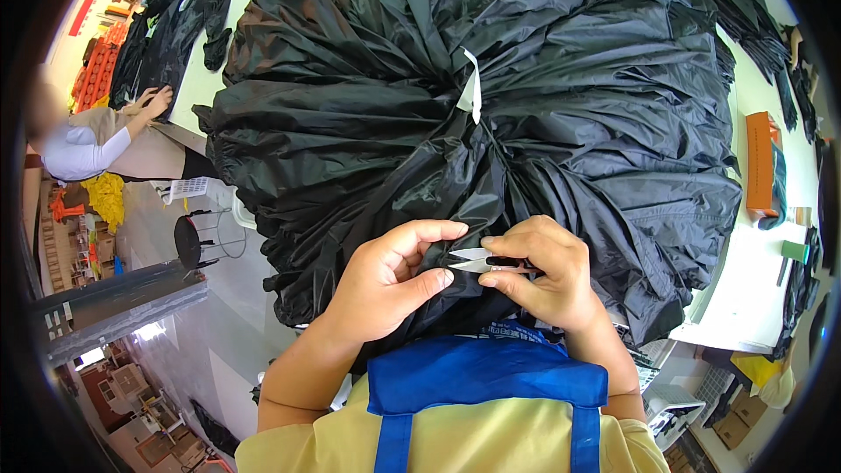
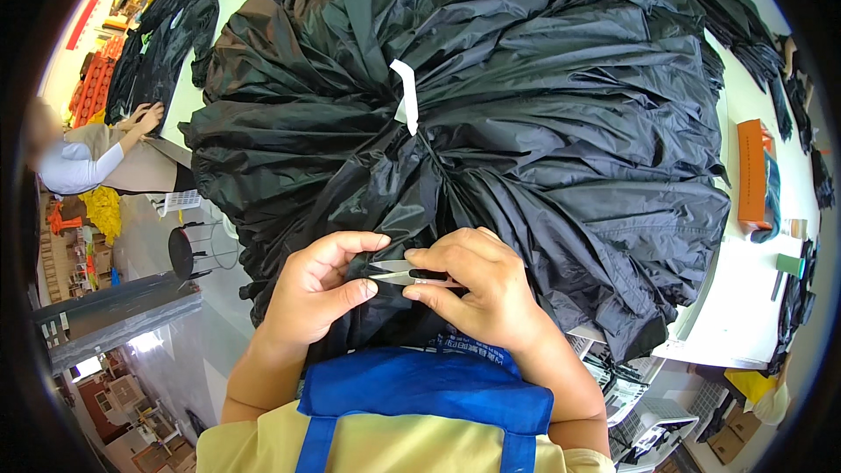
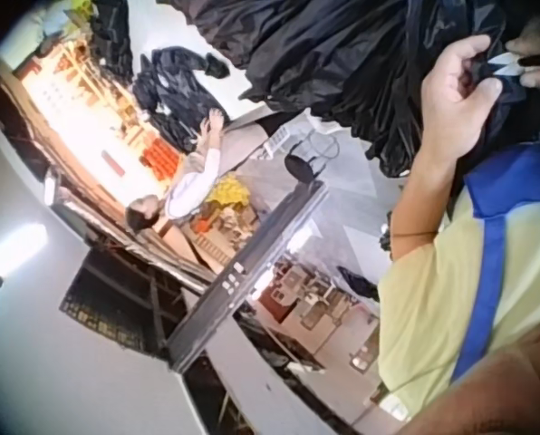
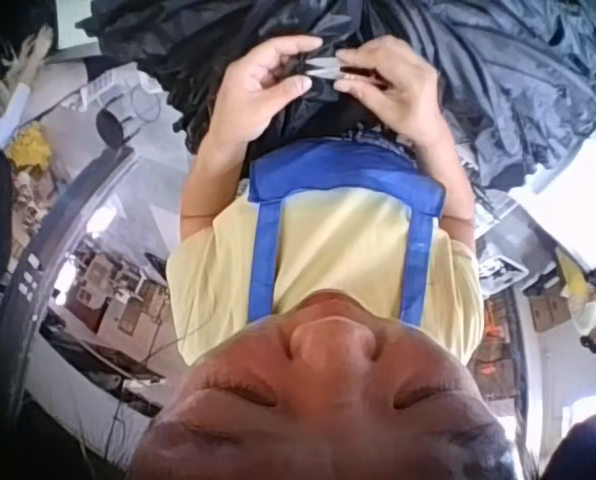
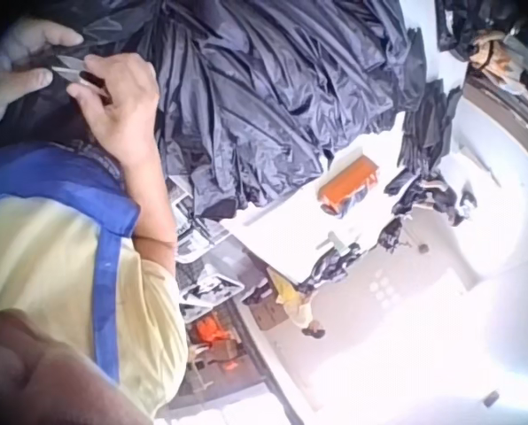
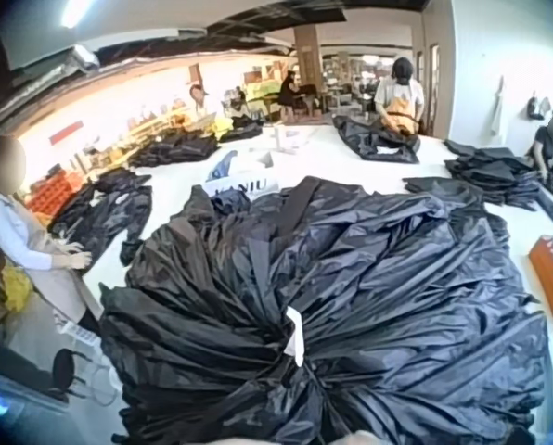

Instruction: The person uses small scissors to cut tags and threads from the waistbands of black pants. The person repeatedly picks up pants from a pile, trims the tags, and places the finished items into a white basket.

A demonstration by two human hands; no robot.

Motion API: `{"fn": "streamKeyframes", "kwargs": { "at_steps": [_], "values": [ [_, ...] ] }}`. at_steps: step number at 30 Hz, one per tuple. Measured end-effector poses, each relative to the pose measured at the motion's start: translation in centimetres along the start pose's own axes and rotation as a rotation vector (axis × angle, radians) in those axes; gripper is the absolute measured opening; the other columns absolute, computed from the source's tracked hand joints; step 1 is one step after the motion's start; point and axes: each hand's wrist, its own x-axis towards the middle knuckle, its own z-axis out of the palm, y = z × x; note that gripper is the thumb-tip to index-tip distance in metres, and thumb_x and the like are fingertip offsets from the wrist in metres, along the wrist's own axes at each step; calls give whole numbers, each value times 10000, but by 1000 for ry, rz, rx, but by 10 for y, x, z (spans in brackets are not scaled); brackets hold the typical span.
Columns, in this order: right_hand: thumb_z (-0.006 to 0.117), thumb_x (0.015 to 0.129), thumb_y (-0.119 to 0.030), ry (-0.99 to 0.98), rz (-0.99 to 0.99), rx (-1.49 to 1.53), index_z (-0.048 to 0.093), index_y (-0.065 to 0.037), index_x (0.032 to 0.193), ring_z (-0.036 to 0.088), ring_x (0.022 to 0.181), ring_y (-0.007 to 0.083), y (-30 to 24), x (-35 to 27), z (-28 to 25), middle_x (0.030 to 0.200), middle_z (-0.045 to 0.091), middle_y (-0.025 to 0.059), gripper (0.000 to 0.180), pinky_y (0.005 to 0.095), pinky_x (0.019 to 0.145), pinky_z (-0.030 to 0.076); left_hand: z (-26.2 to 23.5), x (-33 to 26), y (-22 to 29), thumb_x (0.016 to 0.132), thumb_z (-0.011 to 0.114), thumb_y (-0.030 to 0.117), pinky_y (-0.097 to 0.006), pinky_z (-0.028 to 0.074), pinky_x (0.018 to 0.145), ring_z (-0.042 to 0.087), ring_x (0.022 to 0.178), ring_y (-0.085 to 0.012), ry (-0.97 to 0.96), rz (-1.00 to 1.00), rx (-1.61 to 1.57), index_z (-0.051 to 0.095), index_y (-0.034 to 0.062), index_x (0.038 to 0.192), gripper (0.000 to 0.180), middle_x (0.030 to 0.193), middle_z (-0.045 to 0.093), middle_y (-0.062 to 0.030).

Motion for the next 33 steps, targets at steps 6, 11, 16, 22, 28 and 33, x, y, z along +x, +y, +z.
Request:
{"fn": "streamKeyframes", "kwargs": {
  "at_steps": [6, 11, 16, 22, 28, 33],
  "values": [
    [800, 641, -114, -23, 65, 12, 671, -22, 915, 600, 669, 236, 0, -1, -4, 769, 630, 90, 317, 292, 567, 455, 0, -2, 0, 849, 576, -48, -210, 432, 787, 537, 922, -76, 33, -10, 27, 490, -31, 1228, 389, 1072, 581, -63],
    [802, 636, -133, -28, 8, 44, 670, -15, 912, 614, 692, 250, 4, 1, -1, 773, 636, 99, 328, 320, 629, 464, -2, 0, 2, 823, 602, -57, -245, 429, 843, 541, 966, -110, 21, -4, 16, 485, -22, 1169, 367, 1059, 571, -81],
    [783, 664, -137, -48, -44, 39, 667, -16, 914, 599, 676, 236, 1, 12, -1, 759, 627, 88, 301, 318, 610, 445, 1, 0, 6, 818, 591, -69, -231, 431, 805, 541, 918, -100, 34, -22, 43, 475, -10, 1156, 362, 991, 571, -59],
    [787, 652, -125, 9, -63, 22, 674, -20, 895, 594, 653, 213, 1, 5, 2, 746, 622, 66, 287, 310, 596, 431, 4, 0, 0, 849, 562, -72, -184, 420, 694, 529, 805, -43, 23, 52, 31, 466, 5, 1182, 355, 923, 569, -31],
    [797, 618, -125, -19, -186, -126, 673, -43, 902, 566, 625, 185, 0, 5, -6, 756, 616, 43, 320, 298, 554, 373, 0, -1, 5, 800, 588, -87, -239, 437, 817, 551, 951, -108, 17, -2, -36, 470, -11, 1180, 406, 1031, 579, -83],
    [794, 617, -121, -11, -231, -133, 673, -46, 883, 550, 618, 185, -3, 9, -3, 757, 611, 37, 301, 296, 543, 360, 2, -5, 8, 798, 574, -97, -244, 439, 825, 557, 951, -115, 10, -33, 10, 458, -12, 1192, 419, 1026, 580, -85]
  ]
}}
